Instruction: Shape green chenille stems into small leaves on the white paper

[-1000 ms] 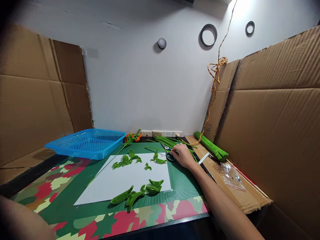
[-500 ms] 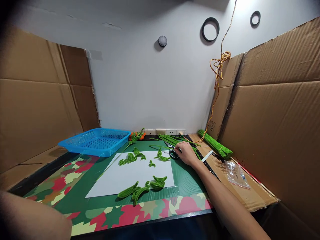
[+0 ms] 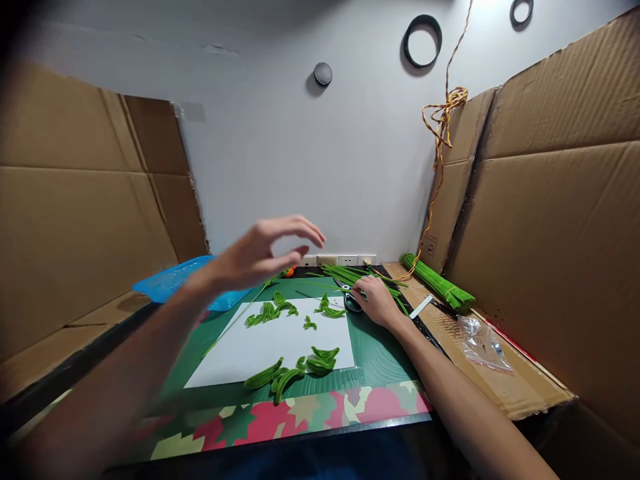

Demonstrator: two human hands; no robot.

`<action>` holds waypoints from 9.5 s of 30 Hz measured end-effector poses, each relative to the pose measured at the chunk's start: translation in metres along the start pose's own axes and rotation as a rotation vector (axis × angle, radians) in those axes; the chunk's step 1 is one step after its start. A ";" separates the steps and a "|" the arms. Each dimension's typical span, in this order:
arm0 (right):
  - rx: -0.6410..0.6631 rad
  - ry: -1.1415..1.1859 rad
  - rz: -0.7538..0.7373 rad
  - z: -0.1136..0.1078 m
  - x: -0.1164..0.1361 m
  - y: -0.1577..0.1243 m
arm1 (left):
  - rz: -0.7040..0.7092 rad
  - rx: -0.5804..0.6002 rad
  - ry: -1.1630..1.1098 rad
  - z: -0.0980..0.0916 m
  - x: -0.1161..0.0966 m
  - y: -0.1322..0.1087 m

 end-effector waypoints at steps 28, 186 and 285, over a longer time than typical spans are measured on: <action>-0.248 0.107 -0.298 -0.018 0.046 -0.010 | -0.365 0.152 0.082 0.128 0.056 -0.107; 0.127 -0.037 -0.273 -0.019 0.066 -0.011 | -0.963 -0.024 -1.214 0.150 0.044 -0.101; 0.103 -0.074 0.181 -0.001 0.043 -0.010 | -1.020 -0.449 -1.001 0.154 0.066 -0.107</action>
Point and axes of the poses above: each hand's wrist, its own y-axis towards the middle knuckle, its own z-axis out of the palm, x = y × z, the point moved 1 cm from there along y, towards the middle knuckle, and after that the axes turned 1 degree about y, right-handed, at the moved point
